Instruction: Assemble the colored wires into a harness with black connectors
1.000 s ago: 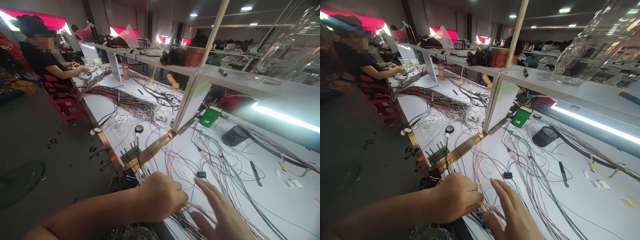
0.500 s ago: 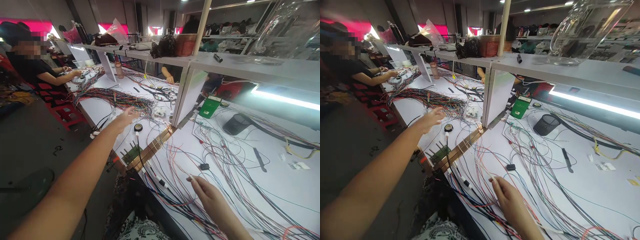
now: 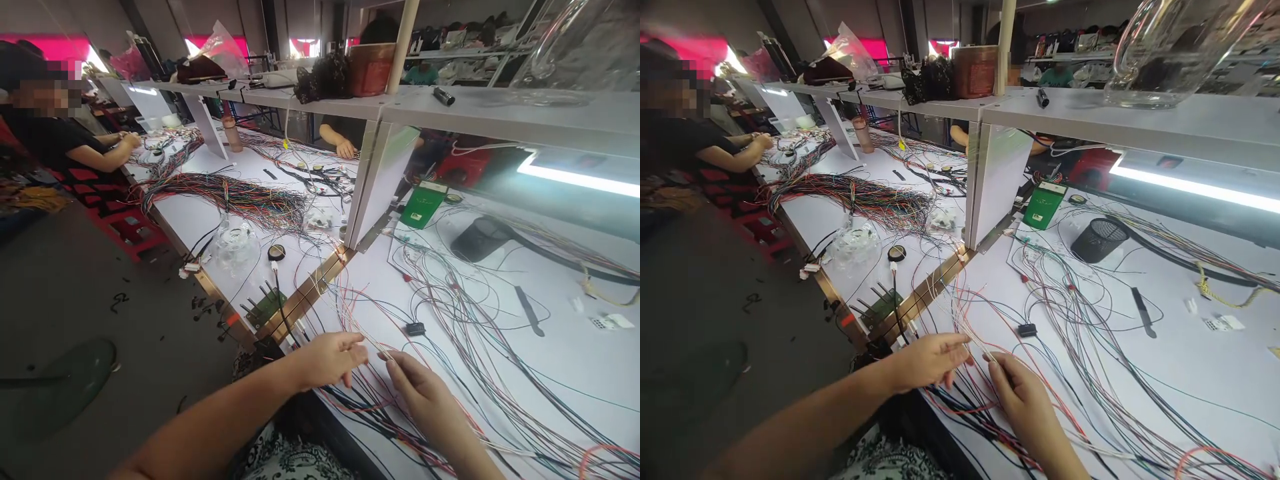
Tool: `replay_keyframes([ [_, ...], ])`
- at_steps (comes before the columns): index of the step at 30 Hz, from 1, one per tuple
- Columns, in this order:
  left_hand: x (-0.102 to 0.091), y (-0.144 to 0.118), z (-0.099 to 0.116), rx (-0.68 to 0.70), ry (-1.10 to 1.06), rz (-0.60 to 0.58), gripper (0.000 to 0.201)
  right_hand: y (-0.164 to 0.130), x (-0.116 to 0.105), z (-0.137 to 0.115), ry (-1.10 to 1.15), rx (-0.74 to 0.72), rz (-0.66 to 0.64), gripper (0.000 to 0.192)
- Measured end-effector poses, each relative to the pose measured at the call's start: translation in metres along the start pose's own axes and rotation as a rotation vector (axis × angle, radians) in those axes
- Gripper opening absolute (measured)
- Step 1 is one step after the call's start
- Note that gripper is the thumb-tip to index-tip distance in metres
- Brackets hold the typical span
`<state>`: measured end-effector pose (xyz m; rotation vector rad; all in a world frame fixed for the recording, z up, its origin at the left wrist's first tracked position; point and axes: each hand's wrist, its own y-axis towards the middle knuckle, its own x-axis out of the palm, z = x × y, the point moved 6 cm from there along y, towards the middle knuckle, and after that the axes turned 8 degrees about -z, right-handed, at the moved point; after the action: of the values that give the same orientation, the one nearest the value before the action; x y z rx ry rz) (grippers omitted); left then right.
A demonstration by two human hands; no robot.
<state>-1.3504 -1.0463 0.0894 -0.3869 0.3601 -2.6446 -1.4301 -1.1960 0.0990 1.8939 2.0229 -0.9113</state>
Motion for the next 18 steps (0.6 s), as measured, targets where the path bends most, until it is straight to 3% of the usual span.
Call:
replay_keyframes([
  [4, 0.017, 0.022, -0.017, 0.033, -0.508, 0.08, 0.039, -0.004, 0.006, -0.01, -0.037, -0.002, -0.057, 0.041],
  [6, 0.017, 0.026, -0.022, 0.033, -0.635, 0.124, 0.036, -0.007, 0.005, -0.011, -0.073, -0.004, -0.075, 0.04],
  [12, 0.011, 0.024, -0.03, 0.064, -0.703, 0.183, 0.034, -0.027, -0.016, 0.016, -0.167, 0.084, -0.068, 0.036],
  [18, 0.011, 0.026, -0.026, 0.09, -0.732, 0.21, 0.032, -0.041, -0.04, 0.037, -0.121, 0.168, -0.008, 0.031],
])
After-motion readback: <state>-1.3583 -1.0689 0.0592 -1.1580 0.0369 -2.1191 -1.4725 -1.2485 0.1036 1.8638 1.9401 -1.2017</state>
